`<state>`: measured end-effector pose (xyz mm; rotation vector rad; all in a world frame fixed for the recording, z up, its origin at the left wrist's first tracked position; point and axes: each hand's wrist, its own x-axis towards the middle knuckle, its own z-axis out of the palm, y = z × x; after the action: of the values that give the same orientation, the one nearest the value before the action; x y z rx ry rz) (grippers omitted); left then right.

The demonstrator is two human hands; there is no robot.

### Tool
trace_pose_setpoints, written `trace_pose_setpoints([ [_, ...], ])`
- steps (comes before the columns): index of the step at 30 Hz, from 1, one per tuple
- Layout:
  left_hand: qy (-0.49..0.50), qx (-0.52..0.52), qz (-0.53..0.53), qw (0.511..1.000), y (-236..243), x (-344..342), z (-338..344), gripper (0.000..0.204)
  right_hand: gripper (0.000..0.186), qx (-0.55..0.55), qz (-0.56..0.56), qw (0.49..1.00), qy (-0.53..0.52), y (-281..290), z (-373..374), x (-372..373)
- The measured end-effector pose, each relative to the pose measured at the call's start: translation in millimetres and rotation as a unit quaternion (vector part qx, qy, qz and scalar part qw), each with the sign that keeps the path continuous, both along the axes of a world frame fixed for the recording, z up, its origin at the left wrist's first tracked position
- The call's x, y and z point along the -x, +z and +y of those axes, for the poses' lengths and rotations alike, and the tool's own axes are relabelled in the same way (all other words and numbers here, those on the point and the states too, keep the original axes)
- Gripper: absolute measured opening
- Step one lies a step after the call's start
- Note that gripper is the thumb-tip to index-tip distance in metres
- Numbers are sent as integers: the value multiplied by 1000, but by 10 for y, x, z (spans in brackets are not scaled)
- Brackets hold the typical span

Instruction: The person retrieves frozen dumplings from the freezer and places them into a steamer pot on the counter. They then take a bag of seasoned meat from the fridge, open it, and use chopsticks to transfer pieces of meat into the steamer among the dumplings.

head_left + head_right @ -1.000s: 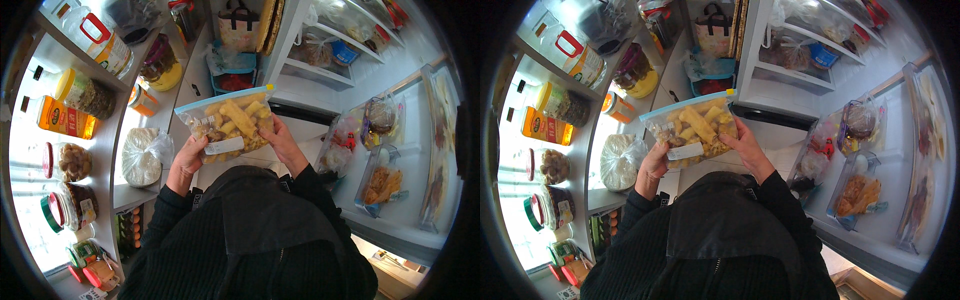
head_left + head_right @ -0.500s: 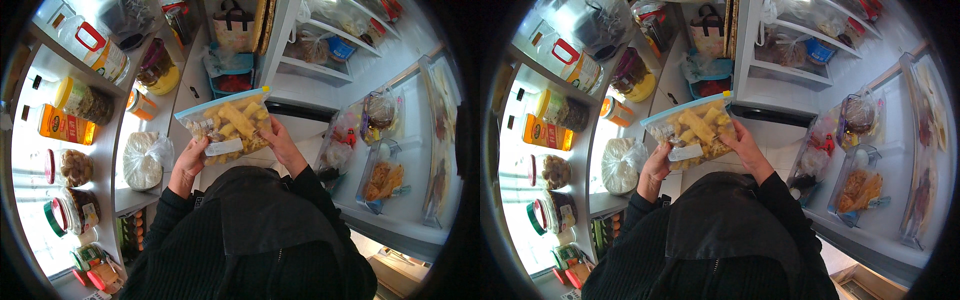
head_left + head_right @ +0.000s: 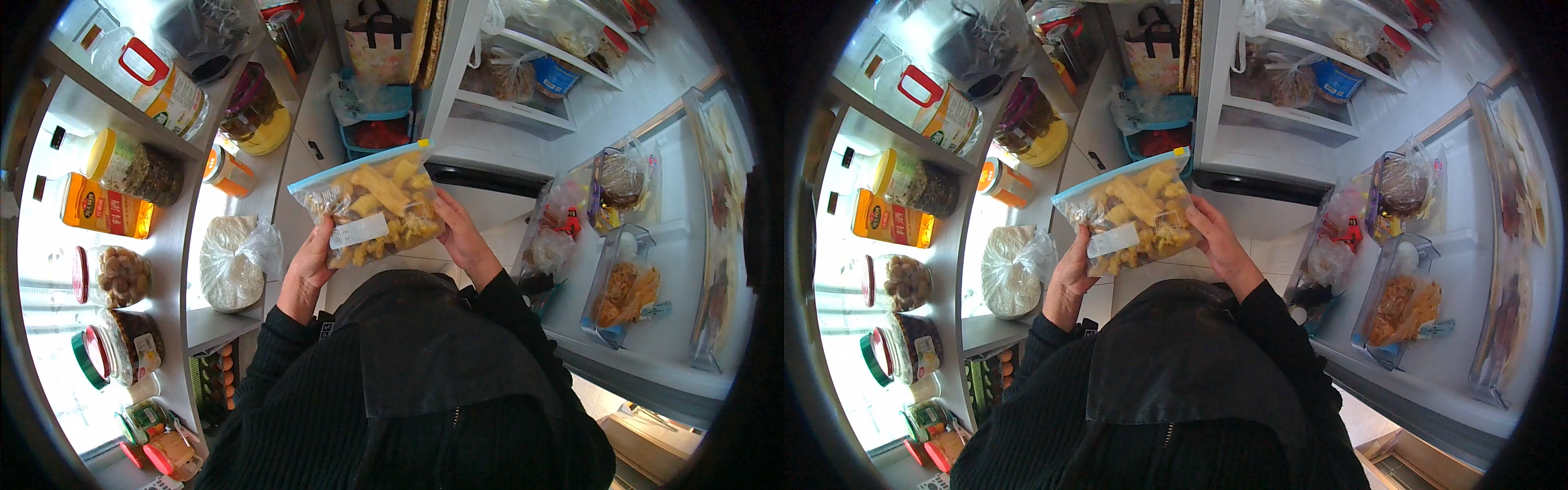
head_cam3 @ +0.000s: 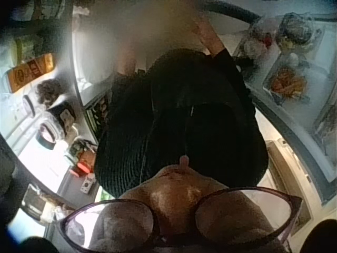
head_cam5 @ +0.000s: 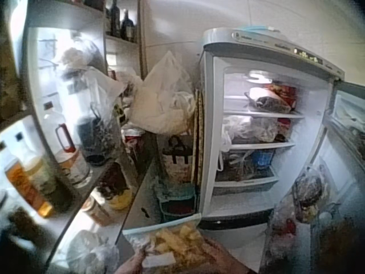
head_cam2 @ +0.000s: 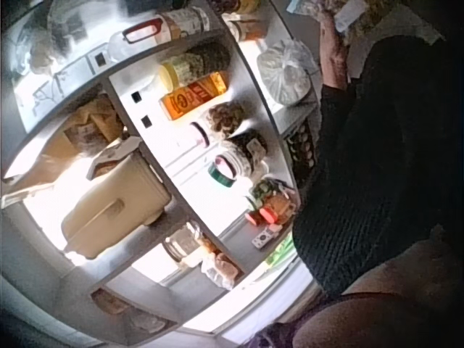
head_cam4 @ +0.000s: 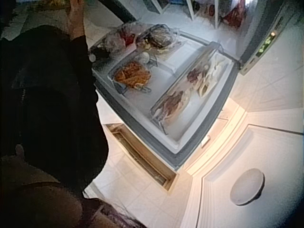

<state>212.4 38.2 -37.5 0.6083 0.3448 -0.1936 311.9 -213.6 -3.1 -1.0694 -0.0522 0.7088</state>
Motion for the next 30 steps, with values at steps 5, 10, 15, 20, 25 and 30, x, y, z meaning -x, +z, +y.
trace_pose_setpoints([
  [5, 4, 0, 38, 999, 5, -23, -13, 58, 50, -1, -11, 1000, 8, -13, -12, 2],
  [10, 8, 10, 34, 999, -22, -30, -36, 59, 50, -4, -17, 1000, 5, -32, -30, 21],
  [15, -3, 22, 25, 999, -29, -36, -44, 60, 50, 2, -6, 1000, -1, -55, -41, 25],
  [20, 3, 14, 27, 1000, -4, -35, -76, 60, 52, -1, -3, 1000, -2, -84, -40, 28],
  [25, -8, 3, 3, 1000, 7, 11, -62, 65, 54, 0, 1, 1000, -4, -96, -34, 30],
  [30, -52, -12, -65, 996, 52, 47, -10, 75, 56, -24, 5, 1000, 5, -102, -39, 28],
])
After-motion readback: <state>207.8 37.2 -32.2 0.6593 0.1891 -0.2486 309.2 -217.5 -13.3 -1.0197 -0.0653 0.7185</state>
